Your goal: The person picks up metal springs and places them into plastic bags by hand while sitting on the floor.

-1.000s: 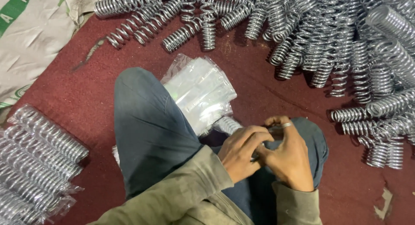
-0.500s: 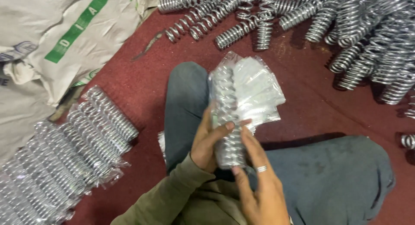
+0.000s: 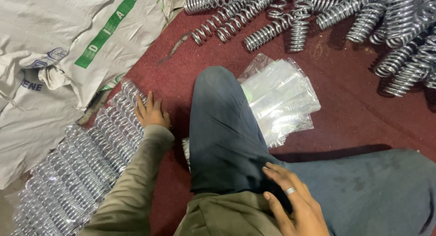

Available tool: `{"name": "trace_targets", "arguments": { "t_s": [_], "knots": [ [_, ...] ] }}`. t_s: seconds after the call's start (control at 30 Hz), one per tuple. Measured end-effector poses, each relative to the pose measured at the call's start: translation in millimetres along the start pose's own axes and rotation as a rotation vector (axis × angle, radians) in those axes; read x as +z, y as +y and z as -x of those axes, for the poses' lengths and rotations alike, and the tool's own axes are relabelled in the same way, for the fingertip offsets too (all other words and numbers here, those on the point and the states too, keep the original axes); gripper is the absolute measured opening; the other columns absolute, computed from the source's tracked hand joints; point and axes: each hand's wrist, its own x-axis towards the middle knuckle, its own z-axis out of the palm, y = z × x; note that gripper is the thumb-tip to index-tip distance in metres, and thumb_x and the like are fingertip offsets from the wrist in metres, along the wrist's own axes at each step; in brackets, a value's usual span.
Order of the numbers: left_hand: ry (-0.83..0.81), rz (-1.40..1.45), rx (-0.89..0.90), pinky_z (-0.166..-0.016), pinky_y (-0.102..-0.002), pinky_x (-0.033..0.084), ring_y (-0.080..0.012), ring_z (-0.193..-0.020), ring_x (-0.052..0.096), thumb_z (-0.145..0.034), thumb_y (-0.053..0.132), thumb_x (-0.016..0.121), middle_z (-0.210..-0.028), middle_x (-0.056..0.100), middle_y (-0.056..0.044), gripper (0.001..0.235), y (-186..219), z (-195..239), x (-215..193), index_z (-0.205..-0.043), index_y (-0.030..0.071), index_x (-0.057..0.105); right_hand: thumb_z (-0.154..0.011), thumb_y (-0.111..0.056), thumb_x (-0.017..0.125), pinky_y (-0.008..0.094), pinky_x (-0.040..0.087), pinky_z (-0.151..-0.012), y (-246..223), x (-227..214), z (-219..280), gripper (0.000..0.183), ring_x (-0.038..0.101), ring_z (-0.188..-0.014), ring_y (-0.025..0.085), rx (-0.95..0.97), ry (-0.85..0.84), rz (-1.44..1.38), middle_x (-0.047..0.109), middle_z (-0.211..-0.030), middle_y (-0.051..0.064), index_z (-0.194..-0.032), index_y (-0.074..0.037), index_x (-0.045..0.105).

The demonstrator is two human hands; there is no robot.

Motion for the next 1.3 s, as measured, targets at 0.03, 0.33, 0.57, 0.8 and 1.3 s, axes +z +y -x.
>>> {"name": "trace_targets", "arguments": {
  "t_s": [0.03, 0.33, 0.57, 0.8, 1.3],
  "knots": [
    [0.005, 0.001, 0.0, -0.123, -0.062, 0.008, -0.0412, -0.157, 0.008, -0.081, 0.014, 0.066, -0.166, 0.037, -0.004, 0.05, 5.1, -4.2, -1.8, -0.13, 0.02, 0.067, -0.091, -0.023, 0.066, 0.032, 0.044, -0.11, 0.8, -2.3, -3.8, 0.043, 0.063, -0.133, 0.017, -0.004, 0.002, 0.001, 0.069, -0.14, -0.001, -0.133, -0.019, 0.068],
    [0.024, 1.036, 0.346, -0.106, -0.037, 0.055, -0.0269, -0.115, 0.071, -0.093, -0.009, 0.039, -0.125, 0.07, -0.013, 0.045, 197.1, -90.4, -69.4, -0.125, 0.007, 0.067, -0.092, -0.033, 0.063, 0.03, 0.046, -0.103, 39.8, -28.6, -13.8, 0.046, 0.067, -0.121, 0.011, 0.178, 0.052, 0.168, 0.068, -0.138, -0.009, -0.137, -0.027, 0.064],
    [-0.143, 0.086, 0.559, -0.101, -0.05, 0.045, -0.0339, -0.129, 0.044, -0.089, 0.046, 0.075, -0.147, 0.042, -0.011, 0.089, 329.0, -149.2, 36.1, -0.156, 0.011, 0.029, -0.095, -0.028, 0.063, 0.032, 0.043, -0.1, 64.6, -26.7, -9.0, 0.043, 0.065, -0.12, 0.017, -0.036, 0.056, 0.299, 0.068, -0.134, -0.002, -0.137, -0.019, 0.062],
    [-0.63, 0.564, 0.1, -0.064, -0.035, 0.059, -0.0151, -0.071, 0.072, -0.066, 0.036, 0.081, -0.081, 0.076, 0.0, 0.034, 346.8, -115.4, -45.5, -0.094, 0.017, 0.077, -0.096, -0.029, 0.064, 0.034, 0.043, -0.103, 46.2, -24.2, -1.6, 0.039, 0.067, -0.124, 0.016, 0.111, -0.056, -0.003, 0.072, -0.134, -0.003, -0.133, -0.018, 0.068],
    [-0.295, 0.619, 0.441, -0.088, -0.037, 0.054, -0.0145, -0.096, 0.074, -0.098, 0.032, 0.068, -0.101, 0.076, 0.01, 0.011, 313.7, -62.5, -114.3, -0.106, 0.029, 0.076, -0.08, -0.015, 0.084, 0.038, 0.051, -0.099, 82.6, -5.2, -120.8, 0.042, 0.061, -0.099, 0.015, 0.064, 0.941, -0.59, 0.063, -0.108, 0.006, -0.115, -0.008, 0.061]
  ]
}}
